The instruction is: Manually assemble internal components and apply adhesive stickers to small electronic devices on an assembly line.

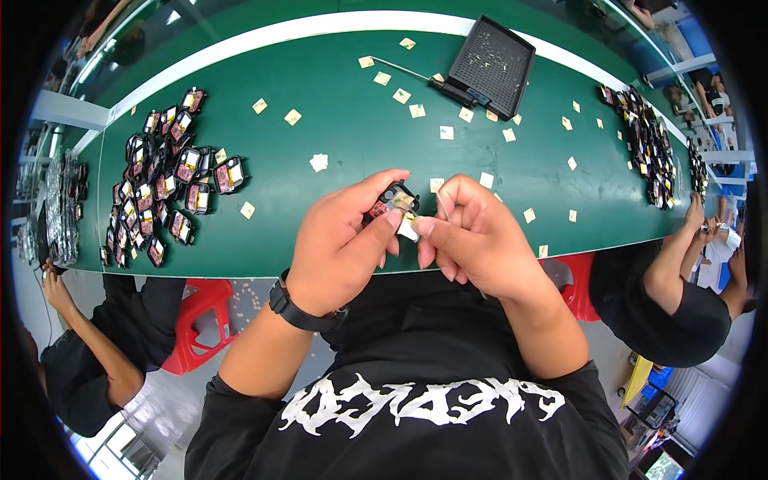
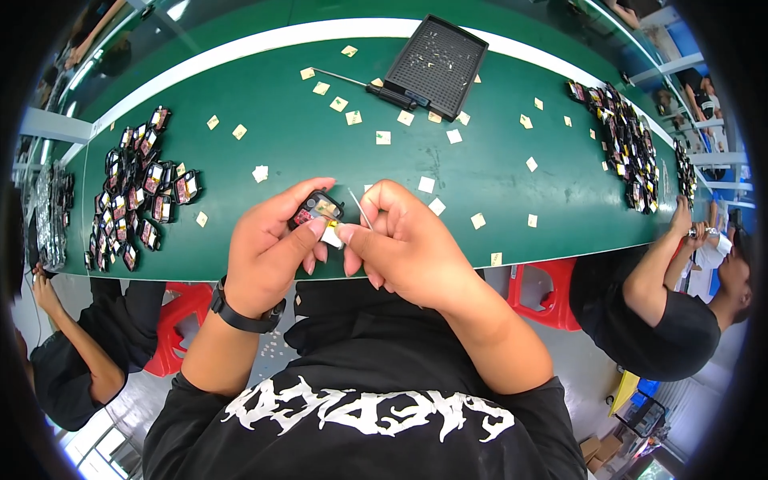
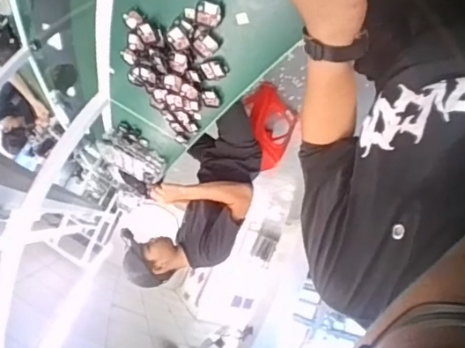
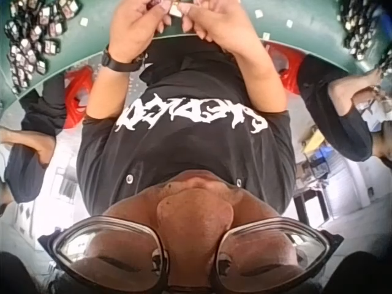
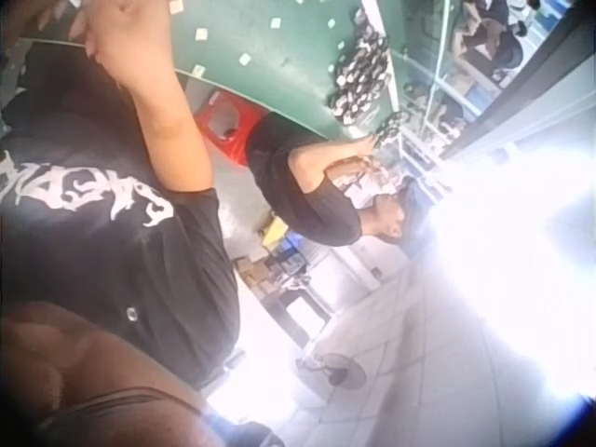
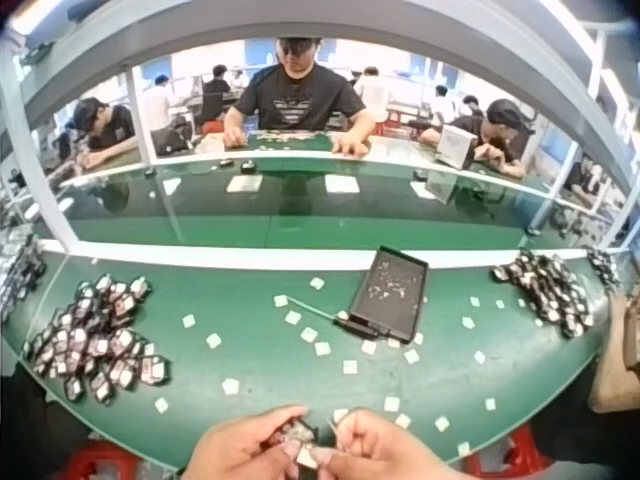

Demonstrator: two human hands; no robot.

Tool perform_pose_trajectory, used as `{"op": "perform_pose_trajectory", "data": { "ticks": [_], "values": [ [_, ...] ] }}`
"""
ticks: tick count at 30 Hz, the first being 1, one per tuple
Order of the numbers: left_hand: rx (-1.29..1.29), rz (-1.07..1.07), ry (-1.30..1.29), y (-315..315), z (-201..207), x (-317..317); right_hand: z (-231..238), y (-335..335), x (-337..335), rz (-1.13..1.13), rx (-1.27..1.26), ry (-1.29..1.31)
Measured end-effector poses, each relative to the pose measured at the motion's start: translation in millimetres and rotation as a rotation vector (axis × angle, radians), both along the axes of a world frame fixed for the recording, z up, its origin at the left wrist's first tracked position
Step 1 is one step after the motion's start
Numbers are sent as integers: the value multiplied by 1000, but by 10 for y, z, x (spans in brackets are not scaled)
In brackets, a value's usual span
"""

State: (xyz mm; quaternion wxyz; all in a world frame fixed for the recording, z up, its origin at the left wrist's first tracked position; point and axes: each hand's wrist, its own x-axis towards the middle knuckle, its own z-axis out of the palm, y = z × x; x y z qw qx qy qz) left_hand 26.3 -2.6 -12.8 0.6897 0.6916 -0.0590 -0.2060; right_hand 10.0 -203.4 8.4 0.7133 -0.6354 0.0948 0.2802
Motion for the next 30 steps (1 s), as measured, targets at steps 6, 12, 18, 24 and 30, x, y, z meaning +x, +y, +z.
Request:
{"op": "perform_pose_trajectory", "data": {
  "ticks": [6,12,18,24,30],
  "values": [
    [-51,-8,40,7,-34,4,-70,-99,11,-103,226,0],
    [-121,30,73,-12,-33,3,-68,-29,-53,-86,21,-184],
    [53,-1,-114,-42,-47,-22,-51,47,-6,-157,-9,-166],
    [126,16,-258,-57,-100,-26,-52,72,-11,-180,34,-247],
    [117,22,-260,-43,-111,-14,12,-27,-26,51,-358,-606]
  ]
}}
